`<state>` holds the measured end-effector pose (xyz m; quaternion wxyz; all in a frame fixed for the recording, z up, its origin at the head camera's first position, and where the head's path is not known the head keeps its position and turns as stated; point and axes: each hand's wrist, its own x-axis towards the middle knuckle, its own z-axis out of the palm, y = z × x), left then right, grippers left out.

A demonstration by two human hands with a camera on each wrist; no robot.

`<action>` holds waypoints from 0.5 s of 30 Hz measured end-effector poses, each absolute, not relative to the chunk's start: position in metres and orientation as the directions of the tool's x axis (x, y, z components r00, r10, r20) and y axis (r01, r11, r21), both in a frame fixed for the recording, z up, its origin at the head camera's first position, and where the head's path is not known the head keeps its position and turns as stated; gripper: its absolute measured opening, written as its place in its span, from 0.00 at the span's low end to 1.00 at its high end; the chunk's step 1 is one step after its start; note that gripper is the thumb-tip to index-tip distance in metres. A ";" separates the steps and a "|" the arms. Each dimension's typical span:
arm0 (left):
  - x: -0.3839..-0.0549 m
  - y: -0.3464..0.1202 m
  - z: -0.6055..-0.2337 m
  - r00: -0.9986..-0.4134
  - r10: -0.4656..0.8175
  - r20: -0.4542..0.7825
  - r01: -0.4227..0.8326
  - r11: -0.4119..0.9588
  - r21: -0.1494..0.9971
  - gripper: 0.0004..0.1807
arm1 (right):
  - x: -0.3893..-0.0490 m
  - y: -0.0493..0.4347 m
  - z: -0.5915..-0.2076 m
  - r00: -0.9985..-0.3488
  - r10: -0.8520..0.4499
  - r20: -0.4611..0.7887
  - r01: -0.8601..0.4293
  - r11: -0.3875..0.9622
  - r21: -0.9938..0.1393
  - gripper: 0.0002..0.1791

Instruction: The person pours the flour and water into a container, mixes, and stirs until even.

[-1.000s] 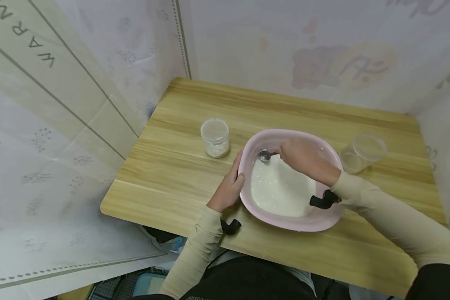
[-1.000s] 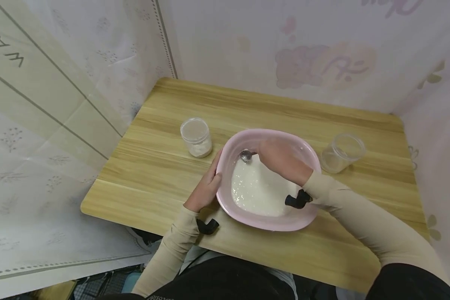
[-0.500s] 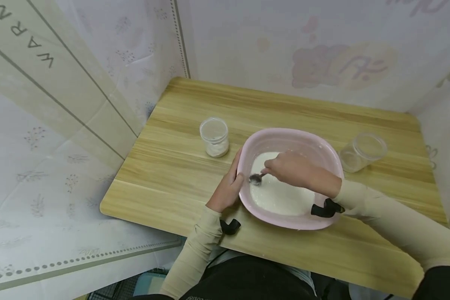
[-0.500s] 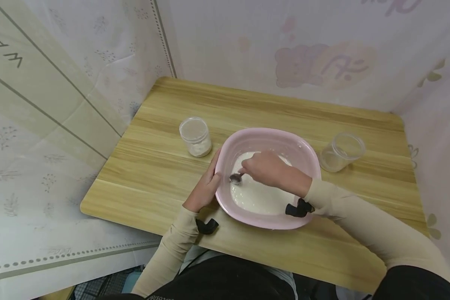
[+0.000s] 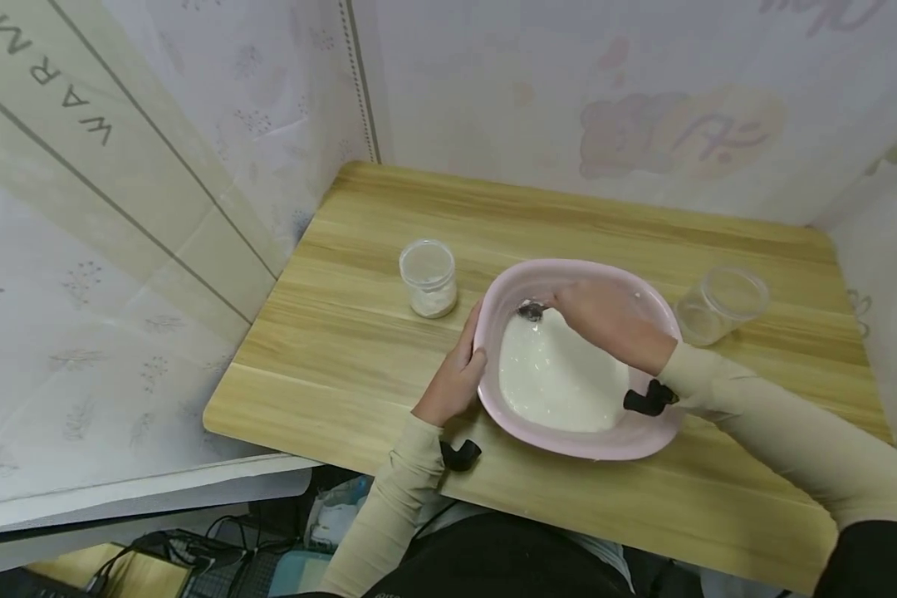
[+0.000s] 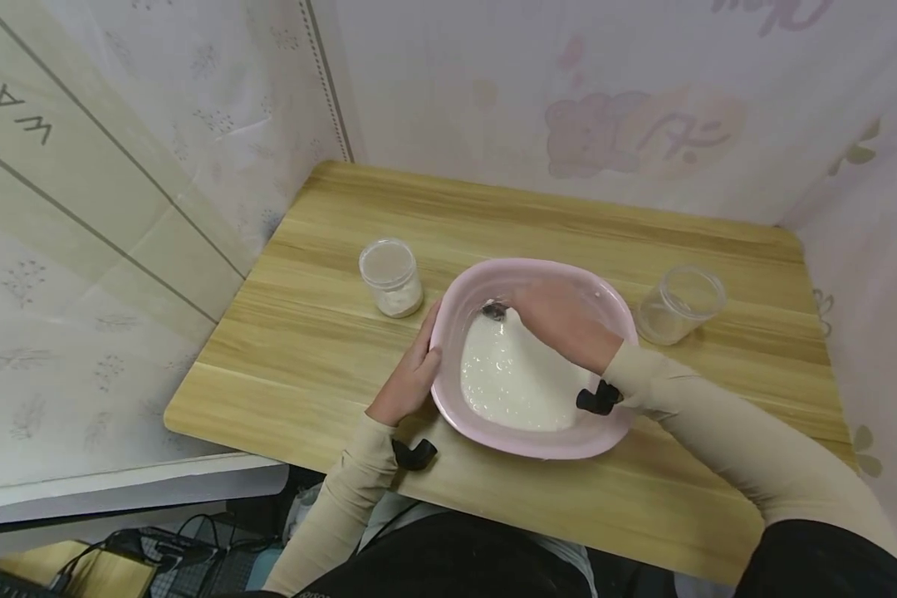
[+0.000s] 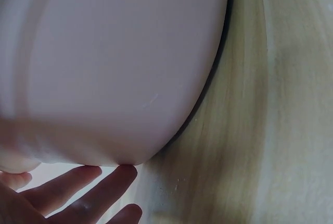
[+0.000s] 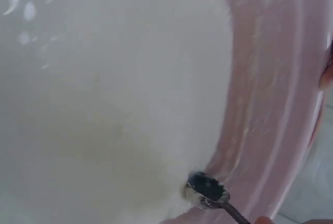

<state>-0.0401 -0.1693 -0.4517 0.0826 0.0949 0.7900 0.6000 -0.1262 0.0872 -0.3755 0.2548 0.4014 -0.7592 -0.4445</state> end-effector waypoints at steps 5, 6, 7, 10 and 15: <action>-0.040 -0.169 -0.452 -0.969 0.248 -0.016 0.050 0.258 0.965 0.39 | -0.141 0.090 -0.374 -0.793 -0.608 0.050 -0.606 0.794 0.045 0.30; -0.040 -0.169 -0.452 -0.969 0.246 -0.017 0.049 0.259 0.965 0.39 | -0.142 0.093 -0.372 -0.821 -0.571 0.011 -0.571 0.821 0.027 0.30; -0.040 -0.169 -0.452 -0.970 0.244 -0.019 0.047 0.261 0.964 0.40 | -0.141 0.096 -0.370 -0.835 -0.550 -0.024 -0.550 0.835 0.017 0.29; -0.040 -0.169 -0.452 -0.971 0.238 -0.021 0.044 0.265 0.963 0.40 | -0.138 0.108 -0.361 -0.847 -0.521 -0.106 -0.528 0.847 0.060 0.26; -0.040 -0.169 -0.453 -0.972 0.234 -0.021 0.044 0.269 0.962 0.39 | -0.127 0.124 -0.342 -0.833 -0.498 -0.240 -0.534 0.837 0.121 0.19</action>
